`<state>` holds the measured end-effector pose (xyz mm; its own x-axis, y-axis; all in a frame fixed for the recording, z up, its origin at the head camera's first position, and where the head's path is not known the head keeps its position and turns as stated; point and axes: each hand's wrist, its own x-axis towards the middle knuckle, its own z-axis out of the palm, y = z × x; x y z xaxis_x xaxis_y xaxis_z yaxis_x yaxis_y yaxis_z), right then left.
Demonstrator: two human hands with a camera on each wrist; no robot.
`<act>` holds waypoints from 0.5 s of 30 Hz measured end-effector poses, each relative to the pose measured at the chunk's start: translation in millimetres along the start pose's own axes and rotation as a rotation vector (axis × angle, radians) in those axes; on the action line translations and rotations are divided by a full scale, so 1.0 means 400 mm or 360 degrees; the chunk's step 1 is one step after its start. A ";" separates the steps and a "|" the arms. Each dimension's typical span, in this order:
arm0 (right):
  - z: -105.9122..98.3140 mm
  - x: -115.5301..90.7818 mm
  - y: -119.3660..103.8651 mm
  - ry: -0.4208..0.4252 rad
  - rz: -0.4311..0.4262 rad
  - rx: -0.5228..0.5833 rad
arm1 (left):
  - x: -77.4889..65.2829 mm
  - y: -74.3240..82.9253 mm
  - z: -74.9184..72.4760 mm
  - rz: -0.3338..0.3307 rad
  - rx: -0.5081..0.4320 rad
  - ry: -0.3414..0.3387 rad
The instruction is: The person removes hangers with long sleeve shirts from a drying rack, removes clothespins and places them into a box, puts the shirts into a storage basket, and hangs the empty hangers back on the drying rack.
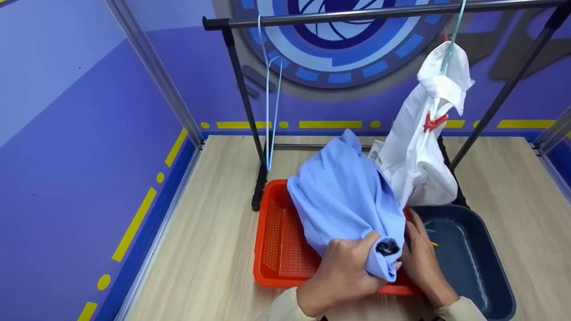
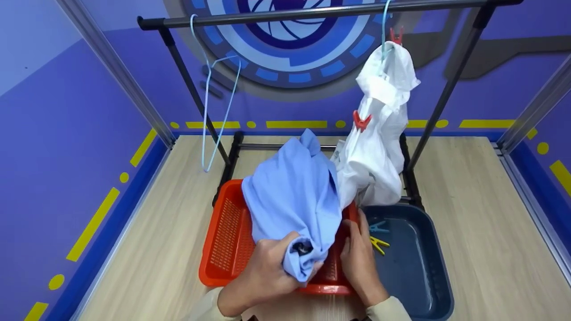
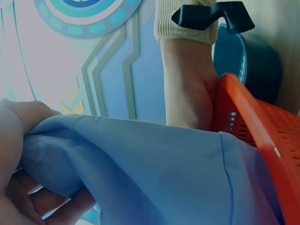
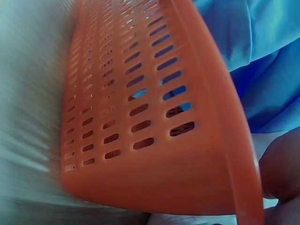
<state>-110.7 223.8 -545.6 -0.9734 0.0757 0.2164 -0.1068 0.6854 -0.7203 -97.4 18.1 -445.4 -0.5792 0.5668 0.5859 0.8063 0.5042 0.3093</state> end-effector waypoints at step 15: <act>-0.027 -0.021 -0.146 0.0082 -0.0304 0.0052 | 0.018 -0.047 -0.030 -0.0207 -0.0210 0.0210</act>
<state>-94.0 191.1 -498.4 -0.9233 -0.0158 0.3838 -0.2956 0.6672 -0.6837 -115.2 4.8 -437.9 -0.6654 0.4084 0.6248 0.7397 0.4729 0.4787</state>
